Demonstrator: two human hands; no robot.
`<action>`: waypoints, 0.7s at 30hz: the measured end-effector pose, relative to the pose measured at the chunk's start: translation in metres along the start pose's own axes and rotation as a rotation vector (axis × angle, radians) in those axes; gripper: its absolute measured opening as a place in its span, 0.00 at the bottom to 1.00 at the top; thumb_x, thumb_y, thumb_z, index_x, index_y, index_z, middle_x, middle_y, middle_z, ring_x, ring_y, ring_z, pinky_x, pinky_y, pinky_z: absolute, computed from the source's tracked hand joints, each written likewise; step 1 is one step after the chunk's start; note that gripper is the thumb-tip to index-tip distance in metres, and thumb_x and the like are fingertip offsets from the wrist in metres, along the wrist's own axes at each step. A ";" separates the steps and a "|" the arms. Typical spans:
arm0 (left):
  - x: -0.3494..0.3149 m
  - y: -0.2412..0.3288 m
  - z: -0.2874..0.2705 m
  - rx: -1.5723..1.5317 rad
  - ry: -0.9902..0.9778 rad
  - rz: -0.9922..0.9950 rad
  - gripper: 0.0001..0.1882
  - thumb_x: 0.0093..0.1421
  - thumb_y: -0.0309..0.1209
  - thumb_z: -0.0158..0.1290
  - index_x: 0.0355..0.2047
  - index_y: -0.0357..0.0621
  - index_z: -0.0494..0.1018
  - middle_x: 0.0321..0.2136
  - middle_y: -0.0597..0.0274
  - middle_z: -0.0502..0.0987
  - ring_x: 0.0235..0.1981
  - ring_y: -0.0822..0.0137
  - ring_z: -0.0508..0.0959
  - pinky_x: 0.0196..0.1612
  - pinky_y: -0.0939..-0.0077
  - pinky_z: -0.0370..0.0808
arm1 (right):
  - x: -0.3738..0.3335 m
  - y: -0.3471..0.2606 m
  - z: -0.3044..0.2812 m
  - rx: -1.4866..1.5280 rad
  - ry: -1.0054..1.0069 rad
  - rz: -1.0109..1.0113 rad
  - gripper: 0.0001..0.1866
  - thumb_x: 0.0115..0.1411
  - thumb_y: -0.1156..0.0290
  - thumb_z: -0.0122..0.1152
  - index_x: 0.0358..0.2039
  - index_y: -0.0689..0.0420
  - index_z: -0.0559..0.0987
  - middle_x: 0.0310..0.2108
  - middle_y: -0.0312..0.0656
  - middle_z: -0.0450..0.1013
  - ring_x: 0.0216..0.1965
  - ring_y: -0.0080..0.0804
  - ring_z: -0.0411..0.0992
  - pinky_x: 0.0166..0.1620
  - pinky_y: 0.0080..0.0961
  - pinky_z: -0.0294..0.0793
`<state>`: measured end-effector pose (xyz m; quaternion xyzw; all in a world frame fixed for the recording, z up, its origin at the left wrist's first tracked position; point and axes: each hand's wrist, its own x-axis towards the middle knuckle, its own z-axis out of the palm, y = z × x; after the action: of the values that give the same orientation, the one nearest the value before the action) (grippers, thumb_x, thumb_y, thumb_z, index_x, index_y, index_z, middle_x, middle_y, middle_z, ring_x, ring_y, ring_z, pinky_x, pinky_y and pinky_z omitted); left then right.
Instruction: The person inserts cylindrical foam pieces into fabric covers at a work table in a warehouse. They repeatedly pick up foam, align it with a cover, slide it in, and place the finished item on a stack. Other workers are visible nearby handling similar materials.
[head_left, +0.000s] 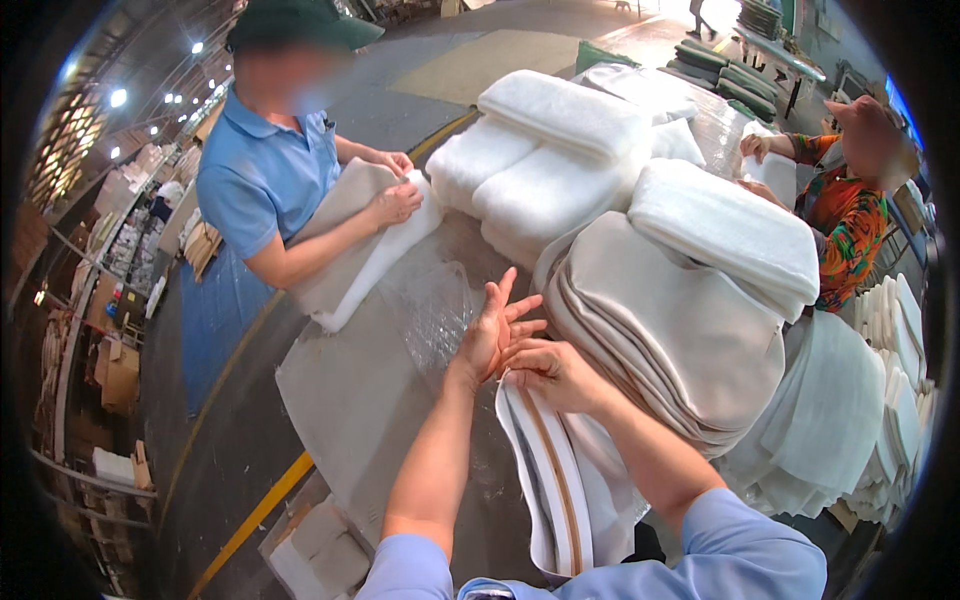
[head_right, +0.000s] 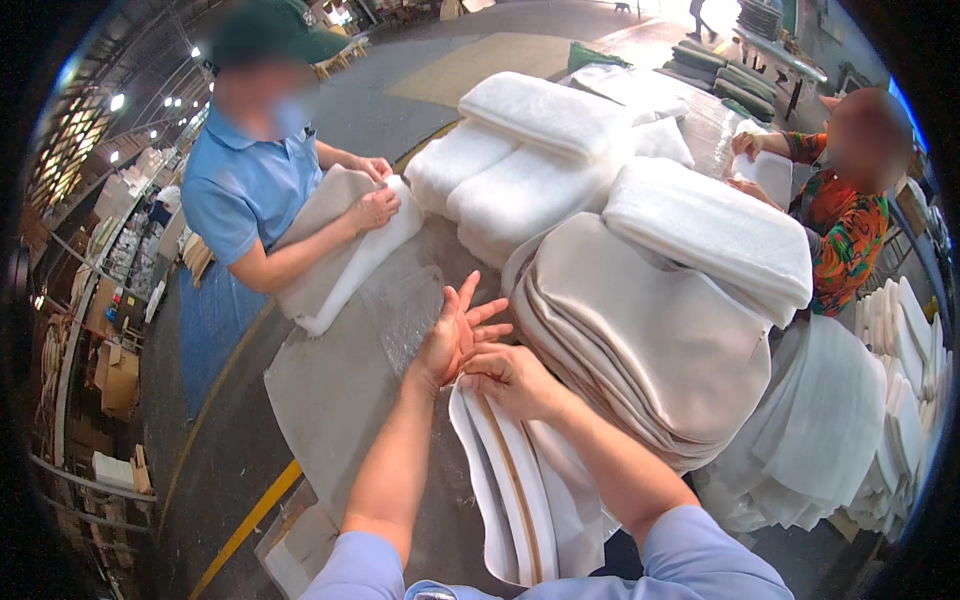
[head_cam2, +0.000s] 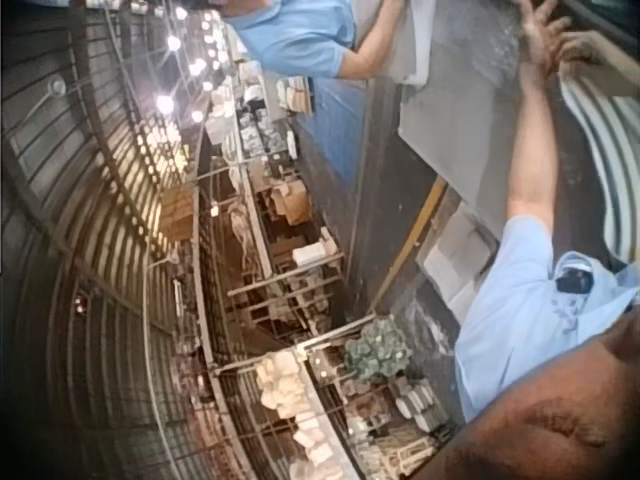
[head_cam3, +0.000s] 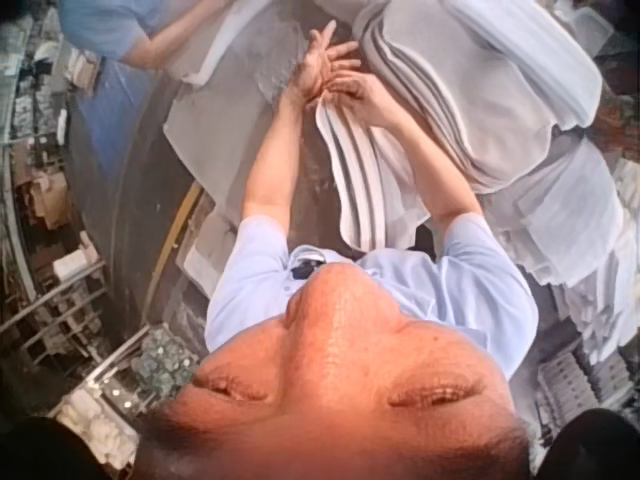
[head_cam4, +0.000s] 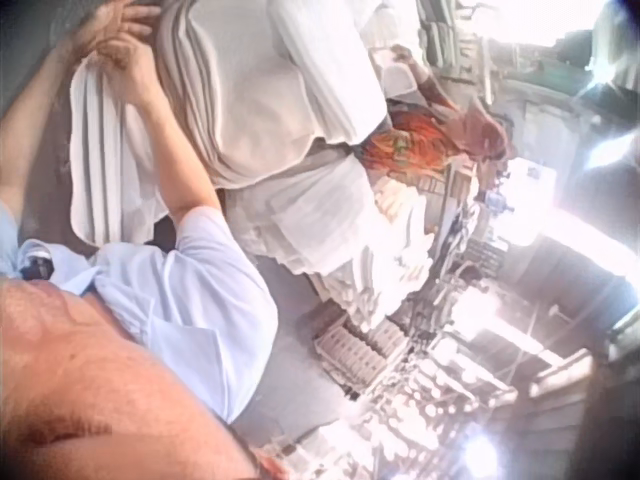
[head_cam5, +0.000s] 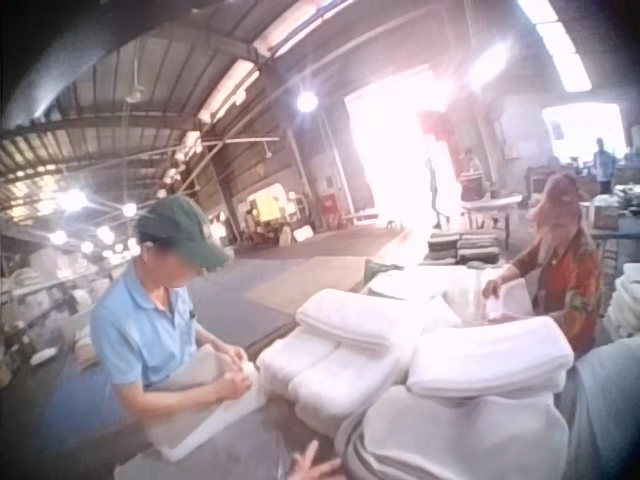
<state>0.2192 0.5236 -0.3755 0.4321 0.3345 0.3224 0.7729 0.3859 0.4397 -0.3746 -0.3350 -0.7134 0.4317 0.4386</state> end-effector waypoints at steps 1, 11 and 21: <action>0.005 0.013 0.006 0.059 -0.093 0.014 0.56 0.66 0.77 0.36 0.82 0.59 0.36 0.73 0.40 0.61 0.58 0.54 0.79 0.62 0.59 0.78 | -0.003 0.002 0.006 0.037 0.055 0.057 0.08 0.66 0.72 0.68 0.41 0.63 0.85 0.45 0.46 0.82 0.47 0.43 0.81 0.53 0.35 0.79; -0.014 0.022 0.054 0.644 -0.363 0.002 0.53 0.68 0.77 0.36 0.75 0.46 0.63 0.63 0.46 0.77 0.51 0.58 0.82 0.56 0.64 0.80 | -0.041 0.019 0.031 0.144 0.256 0.025 0.09 0.69 0.68 0.67 0.40 0.62 0.85 0.37 0.43 0.82 0.43 0.38 0.79 0.49 0.36 0.75; -0.024 0.020 0.074 0.999 -0.300 0.105 0.51 0.67 0.78 0.31 0.67 0.50 0.75 0.56 0.51 0.83 0.56 0.51 0.83 0.59 0.65 0.77 | -0.061 0.036 0.041 0.325 0.230 0.095 0.05 0.68 0.77 0.57 0.34 0.62 0.80 0.32 0.42 0.78 0.36 0.36 0.76 0.42 0.37 0.75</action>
<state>0.2607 0.4796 -0.3228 0.8056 0.3110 0.0964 0.4950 0.3762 0.3883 -0.4375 -0.3401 -0.5629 0.5202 0.5448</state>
